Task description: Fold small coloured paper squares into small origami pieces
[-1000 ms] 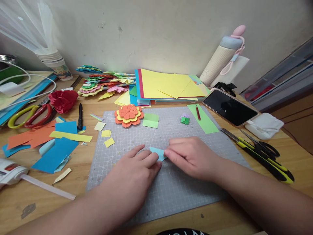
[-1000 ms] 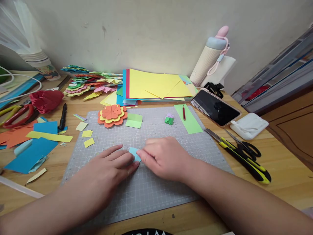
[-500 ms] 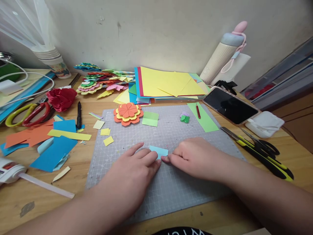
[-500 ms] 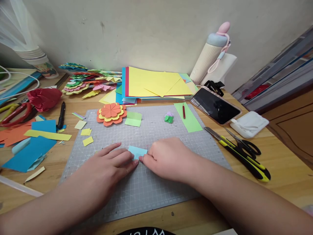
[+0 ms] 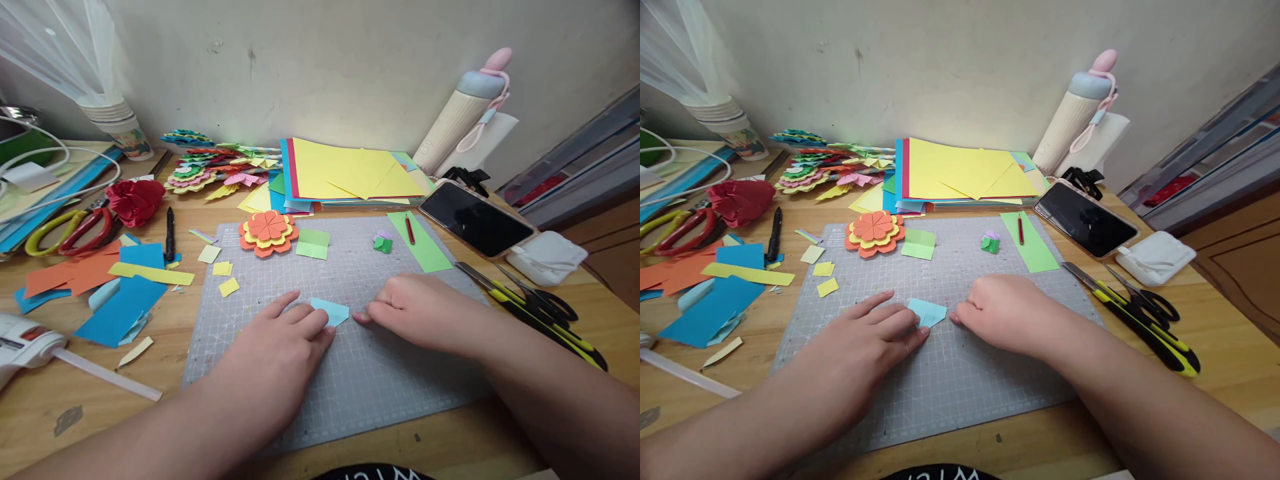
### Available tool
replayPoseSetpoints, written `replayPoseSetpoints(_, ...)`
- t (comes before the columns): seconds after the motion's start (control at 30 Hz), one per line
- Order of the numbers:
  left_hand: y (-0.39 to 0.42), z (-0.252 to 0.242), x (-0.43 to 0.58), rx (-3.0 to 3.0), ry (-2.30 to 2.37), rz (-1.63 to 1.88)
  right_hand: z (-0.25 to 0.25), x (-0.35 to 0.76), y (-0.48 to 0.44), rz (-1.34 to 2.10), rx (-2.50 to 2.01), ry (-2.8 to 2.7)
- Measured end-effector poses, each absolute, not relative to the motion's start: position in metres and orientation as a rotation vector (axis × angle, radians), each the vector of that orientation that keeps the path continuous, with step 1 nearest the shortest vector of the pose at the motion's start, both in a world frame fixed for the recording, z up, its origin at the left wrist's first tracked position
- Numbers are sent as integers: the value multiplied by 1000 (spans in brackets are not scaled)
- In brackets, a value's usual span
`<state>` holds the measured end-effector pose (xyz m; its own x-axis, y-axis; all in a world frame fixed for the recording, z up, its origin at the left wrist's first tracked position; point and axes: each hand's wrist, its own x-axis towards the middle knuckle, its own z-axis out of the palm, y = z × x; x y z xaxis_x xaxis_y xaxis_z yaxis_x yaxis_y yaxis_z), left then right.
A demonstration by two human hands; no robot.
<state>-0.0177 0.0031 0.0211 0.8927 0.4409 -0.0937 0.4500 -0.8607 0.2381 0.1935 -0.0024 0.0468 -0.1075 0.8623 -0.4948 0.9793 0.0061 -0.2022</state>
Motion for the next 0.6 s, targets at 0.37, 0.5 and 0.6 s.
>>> replayPoseSetpoints(0.37, 5, 12, -19, 2792, 659, -2, 23, 198, -4, -673, 1540, 2708)
replayPoseSetpoints(0.5, 5, 13, -20, 2778, 669, 18, 33, 197, -4, -662, 1679, 2408)
replayPoseSetpoints(0.6, 5, 15, -19, 2772, 675, 39, 38, 198, -2, -649, 1775, 2262)
